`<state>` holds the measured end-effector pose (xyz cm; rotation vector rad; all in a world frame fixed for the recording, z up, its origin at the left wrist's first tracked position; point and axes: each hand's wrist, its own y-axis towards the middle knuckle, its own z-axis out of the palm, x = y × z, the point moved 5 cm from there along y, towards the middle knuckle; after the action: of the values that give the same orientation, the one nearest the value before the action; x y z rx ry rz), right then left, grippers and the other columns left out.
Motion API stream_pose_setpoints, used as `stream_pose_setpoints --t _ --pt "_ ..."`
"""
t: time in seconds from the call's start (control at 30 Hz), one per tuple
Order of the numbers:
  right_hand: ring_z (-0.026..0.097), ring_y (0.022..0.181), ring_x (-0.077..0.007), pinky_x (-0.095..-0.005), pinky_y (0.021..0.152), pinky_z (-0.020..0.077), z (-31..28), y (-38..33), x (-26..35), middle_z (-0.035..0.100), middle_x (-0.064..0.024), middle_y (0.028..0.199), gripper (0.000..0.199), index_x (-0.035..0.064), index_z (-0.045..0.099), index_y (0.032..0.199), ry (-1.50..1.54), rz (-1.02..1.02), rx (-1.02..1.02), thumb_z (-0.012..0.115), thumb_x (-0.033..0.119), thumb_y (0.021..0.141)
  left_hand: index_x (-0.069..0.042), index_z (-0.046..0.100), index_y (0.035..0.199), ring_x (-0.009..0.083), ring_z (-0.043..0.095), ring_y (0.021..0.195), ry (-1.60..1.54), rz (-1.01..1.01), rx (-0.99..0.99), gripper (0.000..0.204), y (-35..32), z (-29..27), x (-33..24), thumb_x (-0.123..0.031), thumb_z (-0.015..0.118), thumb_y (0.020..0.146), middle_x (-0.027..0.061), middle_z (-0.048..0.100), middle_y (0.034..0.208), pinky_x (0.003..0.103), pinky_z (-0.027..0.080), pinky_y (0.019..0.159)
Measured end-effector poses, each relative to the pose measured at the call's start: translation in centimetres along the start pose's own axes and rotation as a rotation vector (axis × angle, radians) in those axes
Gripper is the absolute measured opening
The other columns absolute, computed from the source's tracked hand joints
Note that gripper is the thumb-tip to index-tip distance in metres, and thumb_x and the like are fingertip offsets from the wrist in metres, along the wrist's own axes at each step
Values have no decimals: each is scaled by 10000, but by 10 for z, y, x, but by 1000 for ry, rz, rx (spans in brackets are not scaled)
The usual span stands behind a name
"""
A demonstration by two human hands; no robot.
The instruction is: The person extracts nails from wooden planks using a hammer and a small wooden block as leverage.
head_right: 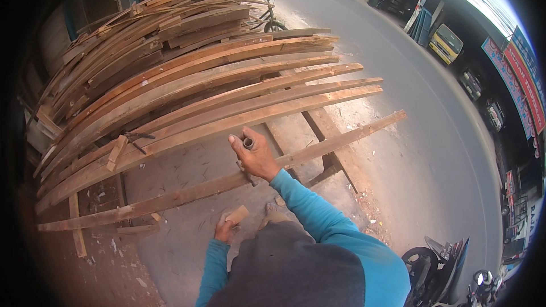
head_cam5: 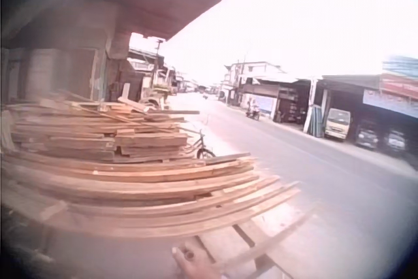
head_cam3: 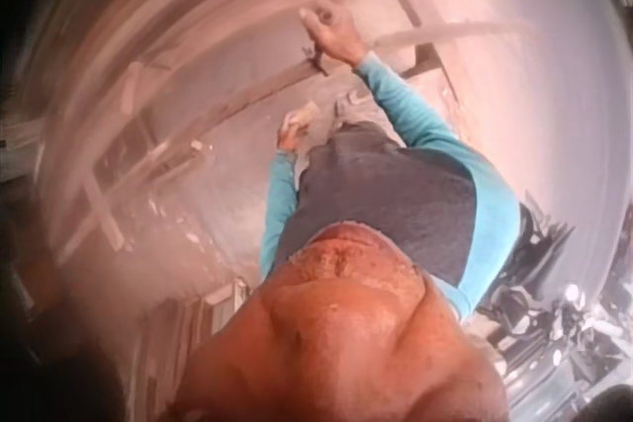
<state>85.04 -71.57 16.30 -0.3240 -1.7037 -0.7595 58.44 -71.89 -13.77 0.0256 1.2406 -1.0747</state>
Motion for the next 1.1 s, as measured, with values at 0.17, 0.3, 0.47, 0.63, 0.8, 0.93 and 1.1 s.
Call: stream_pose_setpoints --t 0.17,0.3,0.47,0.63,0.8,0.93,1.1 --pt "466 565 -74 -256 516 394 -39 6 -11 497 9 614 330 64 501 766 23 -7 -60 622 242 1016 -19 540 1234 202 637 851 -218 -130 -113 384 33 44 6 -272 609 953 122 643 1097 341 545 678" --pt "440 514 -82 -263 475 373 -93 19 -23 482 -3 613 342 60 494 757 338 91 -223 613 242 1020 -23 585 1192 234 650 856 -36 -264 -152 388 68 79 30 -305 673 941 113 650 1068 383 562 683" --pt "466 546 -62 -257 490 387 -170 34 -32 505 12 621 365 55 500 750 372 50 -292 616 274 1018 -19 547 1207 300 657 981 237 -222 65 385 126 119 43 -274 684 953 144 608 1109 438 572 819" --pt "497 576 -82 -262 520 412 -235 47 -69 527 -7 644 320 59 512 793 168 73 -258 578 251 1039 -10 529 1230 280 640 924 80 -231 33 499 168 200 31 -350 735 929 147 595 1113 425 575 811" --pt "474 575 -90 -266 532 405 -279 45 -85 486 -10 652 322 57 494 783 438 122 -314 579 231 1040 -44 513 1322 253 639 914 -194 -188 -176 697 193 256 13 -546 729 890 116 603 1092 399 562 751" --pt "465 557 -84 -266 512 394 -312 42 -81 488 -6 640 307 53 519 791 398 65 -344 583 226 1037 -69 492 1390 227 647 925 -238 -119 -231 766 226 245 17 -611 697 888 99 625 1097 351 525 712" --pt "476 589 -45 -243 531 389 -332 37 -75 517 21 638 352 65 554 764 208 82 -391 635 302 1011 -80 533 1356 184 637 960 -266 -60 -280 692 247 217 22 -557 724 892 55 647 1102 314 494 735"
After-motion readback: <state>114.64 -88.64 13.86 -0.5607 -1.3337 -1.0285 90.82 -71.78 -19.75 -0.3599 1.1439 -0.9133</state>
